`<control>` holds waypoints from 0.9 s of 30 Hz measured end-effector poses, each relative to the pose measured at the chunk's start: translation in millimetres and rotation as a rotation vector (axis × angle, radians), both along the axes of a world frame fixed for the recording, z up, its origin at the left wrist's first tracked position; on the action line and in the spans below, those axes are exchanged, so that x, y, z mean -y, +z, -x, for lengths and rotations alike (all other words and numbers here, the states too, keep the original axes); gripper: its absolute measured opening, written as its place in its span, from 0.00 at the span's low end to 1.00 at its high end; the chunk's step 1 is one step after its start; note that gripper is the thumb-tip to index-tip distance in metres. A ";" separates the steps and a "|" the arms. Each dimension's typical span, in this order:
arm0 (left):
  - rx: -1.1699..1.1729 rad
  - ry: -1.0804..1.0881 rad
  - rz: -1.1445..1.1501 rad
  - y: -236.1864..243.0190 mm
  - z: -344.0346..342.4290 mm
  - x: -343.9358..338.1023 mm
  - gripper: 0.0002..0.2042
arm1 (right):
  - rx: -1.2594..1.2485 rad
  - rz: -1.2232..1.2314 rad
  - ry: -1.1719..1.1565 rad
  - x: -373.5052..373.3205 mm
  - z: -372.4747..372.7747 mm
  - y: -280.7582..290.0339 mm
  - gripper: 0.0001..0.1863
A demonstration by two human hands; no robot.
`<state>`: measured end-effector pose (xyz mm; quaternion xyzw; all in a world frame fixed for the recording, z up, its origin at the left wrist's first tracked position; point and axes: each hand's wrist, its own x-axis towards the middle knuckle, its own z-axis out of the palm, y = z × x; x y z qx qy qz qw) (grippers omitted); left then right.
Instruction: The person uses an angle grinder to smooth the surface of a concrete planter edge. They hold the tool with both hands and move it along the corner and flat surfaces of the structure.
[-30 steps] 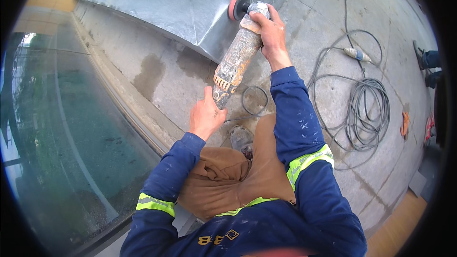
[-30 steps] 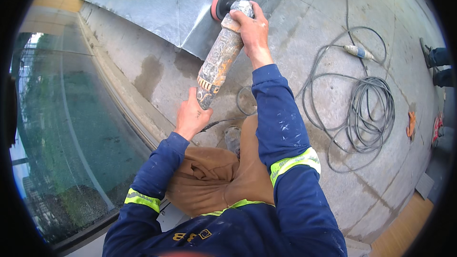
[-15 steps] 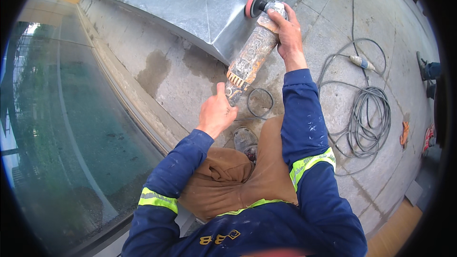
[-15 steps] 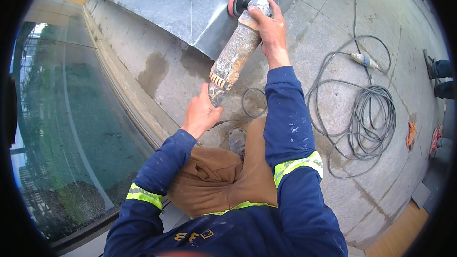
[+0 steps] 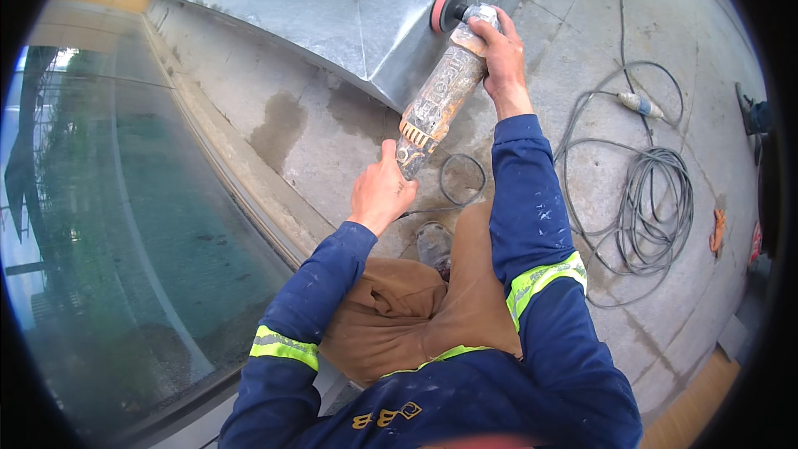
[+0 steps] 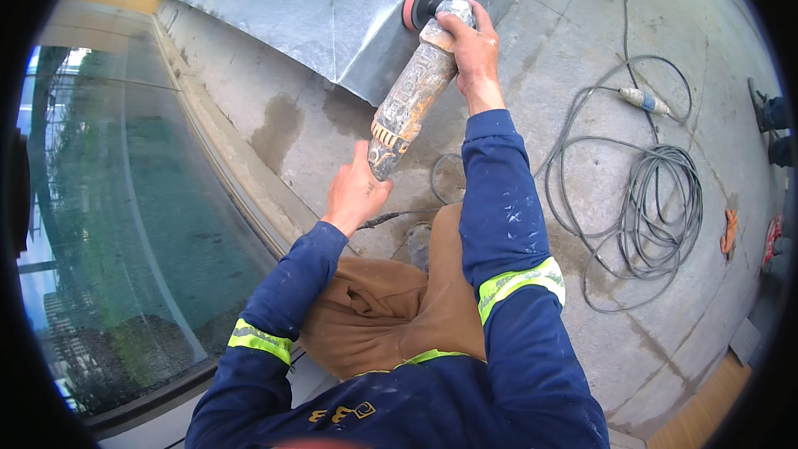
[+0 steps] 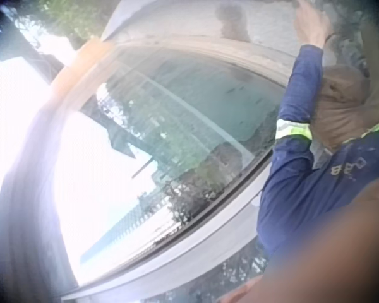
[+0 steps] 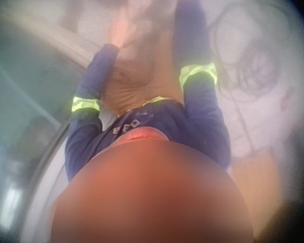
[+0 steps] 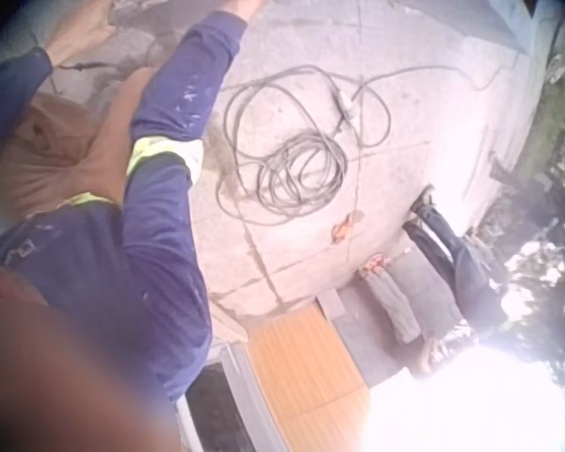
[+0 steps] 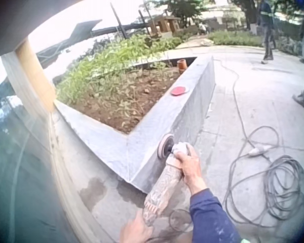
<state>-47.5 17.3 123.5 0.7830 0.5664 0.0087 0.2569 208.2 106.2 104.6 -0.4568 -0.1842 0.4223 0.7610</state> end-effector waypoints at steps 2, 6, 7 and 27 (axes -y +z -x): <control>-0.010 0.002 0.015 0.6 -0.5 0.1 0.27 | 0.008 -0.008 0.004 0.8 1.1 4.2 0.31; 0.022 0.022 0.035 -1.5 3.2 3.9 0.27 | 0.053 -0.001 0.032 3.2 4.6 10.3 0.31; 0.027 0.018 0.028 -2.6 4.1 5.0 0.27 | 0.057 0.008 0.036 4.1 5.3 11.0 0.30; 0.052 0.061 0.011 -6.1 2.6 8.6 0.27 | 0.043 -0.013 -0.001 5.1 5.8 11.4 0.33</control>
